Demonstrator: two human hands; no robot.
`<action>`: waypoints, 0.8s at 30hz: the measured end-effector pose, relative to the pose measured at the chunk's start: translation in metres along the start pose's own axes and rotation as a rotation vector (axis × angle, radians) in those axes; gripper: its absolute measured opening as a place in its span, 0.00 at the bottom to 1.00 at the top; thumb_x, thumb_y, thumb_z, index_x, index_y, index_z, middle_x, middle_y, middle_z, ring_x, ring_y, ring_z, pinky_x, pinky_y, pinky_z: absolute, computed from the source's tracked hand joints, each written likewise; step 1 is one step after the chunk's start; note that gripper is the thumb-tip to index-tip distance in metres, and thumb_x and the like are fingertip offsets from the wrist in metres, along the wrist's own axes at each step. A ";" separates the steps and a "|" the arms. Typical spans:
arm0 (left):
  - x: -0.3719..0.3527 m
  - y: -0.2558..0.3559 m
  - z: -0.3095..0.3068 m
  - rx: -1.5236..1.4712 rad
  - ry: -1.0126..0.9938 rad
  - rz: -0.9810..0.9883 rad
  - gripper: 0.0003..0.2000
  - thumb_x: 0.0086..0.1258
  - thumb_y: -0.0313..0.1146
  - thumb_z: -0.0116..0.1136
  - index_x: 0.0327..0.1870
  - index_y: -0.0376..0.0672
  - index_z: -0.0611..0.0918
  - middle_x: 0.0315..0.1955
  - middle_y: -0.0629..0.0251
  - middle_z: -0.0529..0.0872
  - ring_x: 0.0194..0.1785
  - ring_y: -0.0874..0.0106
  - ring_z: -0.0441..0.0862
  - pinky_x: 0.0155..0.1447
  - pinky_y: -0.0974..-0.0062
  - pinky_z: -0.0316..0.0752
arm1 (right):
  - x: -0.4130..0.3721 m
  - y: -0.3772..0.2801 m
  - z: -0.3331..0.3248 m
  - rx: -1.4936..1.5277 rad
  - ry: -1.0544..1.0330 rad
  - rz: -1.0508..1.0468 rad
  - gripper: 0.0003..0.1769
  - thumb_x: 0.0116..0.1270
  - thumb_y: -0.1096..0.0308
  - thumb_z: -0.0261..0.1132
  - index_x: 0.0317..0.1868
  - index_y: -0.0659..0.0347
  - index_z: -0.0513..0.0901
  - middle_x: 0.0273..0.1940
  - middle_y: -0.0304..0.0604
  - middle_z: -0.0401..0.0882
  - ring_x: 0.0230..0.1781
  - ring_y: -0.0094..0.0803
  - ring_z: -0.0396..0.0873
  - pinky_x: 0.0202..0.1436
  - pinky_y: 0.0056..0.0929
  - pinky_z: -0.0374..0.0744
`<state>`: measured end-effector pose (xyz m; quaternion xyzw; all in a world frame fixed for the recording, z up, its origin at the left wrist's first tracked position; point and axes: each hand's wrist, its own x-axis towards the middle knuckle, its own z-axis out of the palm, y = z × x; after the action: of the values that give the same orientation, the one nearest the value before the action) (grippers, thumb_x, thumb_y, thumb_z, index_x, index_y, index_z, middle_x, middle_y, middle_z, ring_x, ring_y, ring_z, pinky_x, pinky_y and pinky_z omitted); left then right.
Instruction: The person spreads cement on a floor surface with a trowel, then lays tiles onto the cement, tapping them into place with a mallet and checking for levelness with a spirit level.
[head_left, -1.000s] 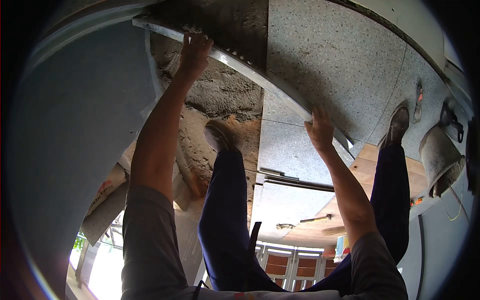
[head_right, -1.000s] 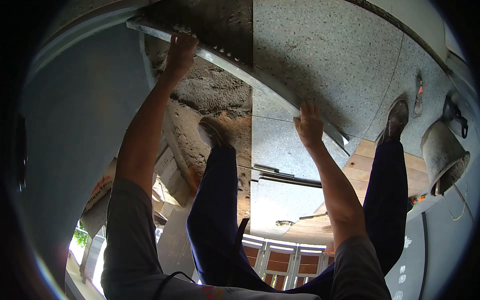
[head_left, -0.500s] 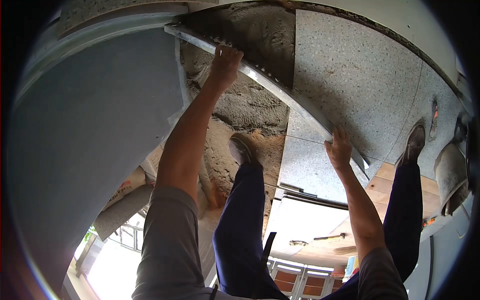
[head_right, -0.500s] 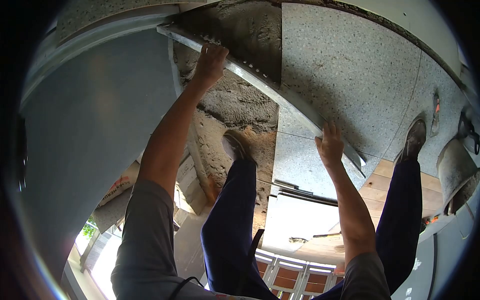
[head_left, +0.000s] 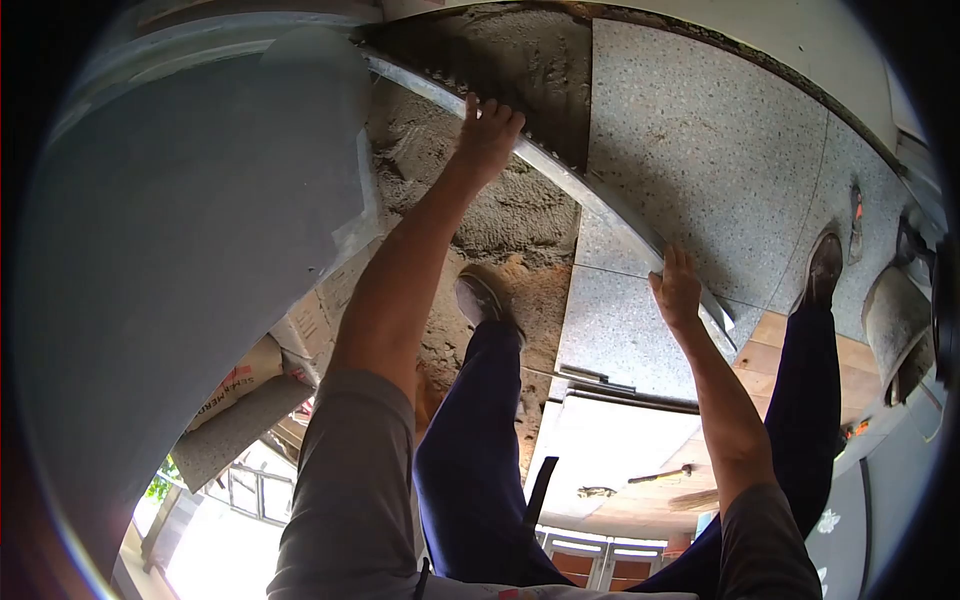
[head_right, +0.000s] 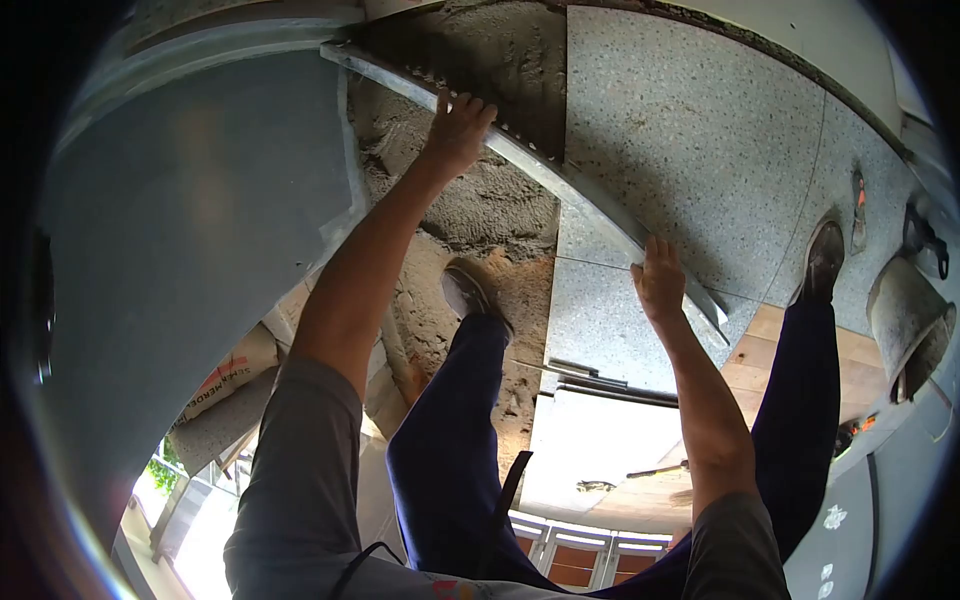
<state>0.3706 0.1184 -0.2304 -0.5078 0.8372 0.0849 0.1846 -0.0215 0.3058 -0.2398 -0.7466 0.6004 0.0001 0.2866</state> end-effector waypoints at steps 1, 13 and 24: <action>-0.003 0.006 -0.002 -0.005 -0.010 -0.016 0.19 0.65 0.27 0.59 0.58 0.44 0.76 0.52 0.59 0.78 0.65 0.58 0.71 0.78 0.37 0.47 | 0.000 0.000 0.002 -0.002 -0.015 0.014 0.35 0.54 0.66 0.77 0.61 0.66 0.73 0.57 0.55 0.77 0.60 0.52 0.76 0.60 0.45 0.79; -0.061 0.030 -0.028 0.074 -0.032 -0.334 0.38 0.66 0.30 0.59 0.79 0.51 0.58 0.77 0.58 0.58 0.81 0.54 0.50 0.81 0.40 0.45 | 0.001 0.019 0.014 0.049 0.073 -0.111 0.36 0.53 0.67 0.74 0.63 0.63 0.71 0.56 0.51 0.76 0.56 0.49 0.75 0.58 0.49 0.73; 0.008 -0.001 0.004 0.221 -0.139 0.025 0.22 0.65 0.28 0.61 0.62 0.49 0.78 0.54 0.62 0.83 0.68 0.57 0.73 0.77 0.37 0.52 | -0.001 0.012 0.010 0.039 0.176 -0.027 0.30 0.47 0.67 0.79 0.51 0.59 0.76 0.47 0.44 0.76 0.51 0.43 0.77 0.53 0.44 0.75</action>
<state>0.3688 0.1129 -0.2374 -0.4667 0.8329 0.0295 0.2959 -0.0288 0.3094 -0.2524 -0.7461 0.6130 -0.0811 0.2472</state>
